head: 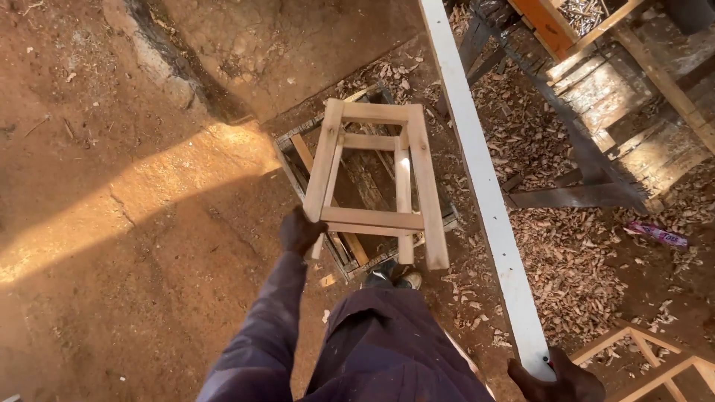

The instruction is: Measuring and marking a wooden frame using a white template strip and a pencil

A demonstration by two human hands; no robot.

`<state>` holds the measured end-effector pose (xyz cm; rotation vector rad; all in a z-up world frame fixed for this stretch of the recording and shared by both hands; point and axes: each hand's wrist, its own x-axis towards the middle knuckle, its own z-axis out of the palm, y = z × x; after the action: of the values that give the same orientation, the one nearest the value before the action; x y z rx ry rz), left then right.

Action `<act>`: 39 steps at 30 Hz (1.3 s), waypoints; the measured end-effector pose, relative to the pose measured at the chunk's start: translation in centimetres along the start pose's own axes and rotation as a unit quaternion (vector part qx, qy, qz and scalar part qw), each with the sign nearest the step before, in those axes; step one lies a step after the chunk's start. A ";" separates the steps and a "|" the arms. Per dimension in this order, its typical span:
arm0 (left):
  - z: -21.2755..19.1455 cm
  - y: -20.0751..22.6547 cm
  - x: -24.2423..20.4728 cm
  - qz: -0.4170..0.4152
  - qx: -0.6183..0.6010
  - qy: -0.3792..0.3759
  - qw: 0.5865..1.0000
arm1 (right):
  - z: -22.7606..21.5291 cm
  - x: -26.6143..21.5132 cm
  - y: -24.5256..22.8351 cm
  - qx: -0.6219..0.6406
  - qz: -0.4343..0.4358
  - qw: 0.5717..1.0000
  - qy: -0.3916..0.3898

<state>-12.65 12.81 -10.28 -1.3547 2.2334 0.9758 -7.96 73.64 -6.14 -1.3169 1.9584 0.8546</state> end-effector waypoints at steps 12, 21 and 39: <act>-10.9 9.3 19.3 0.259 0.363 -0.130 0.886 | -19.5 2.5 0.2 0.612 0.473 0.617 0.145; -7.7 9.2 24.3 0.211 0.587 -0.045 0.780 | -13.8 8.8 -1.5 0.554 0.397 0.710 0.179; 10.7 25.1 19.8 0.272 0.109 0.021 0.956 | -3.4 25.1 6.0 0.593 0.259 0.701 0.300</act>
<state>-44.69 15.55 -20.36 -0.6789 2.7183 0.8266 -21.85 59.18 -22.74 -0.1970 2.6011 -0.7848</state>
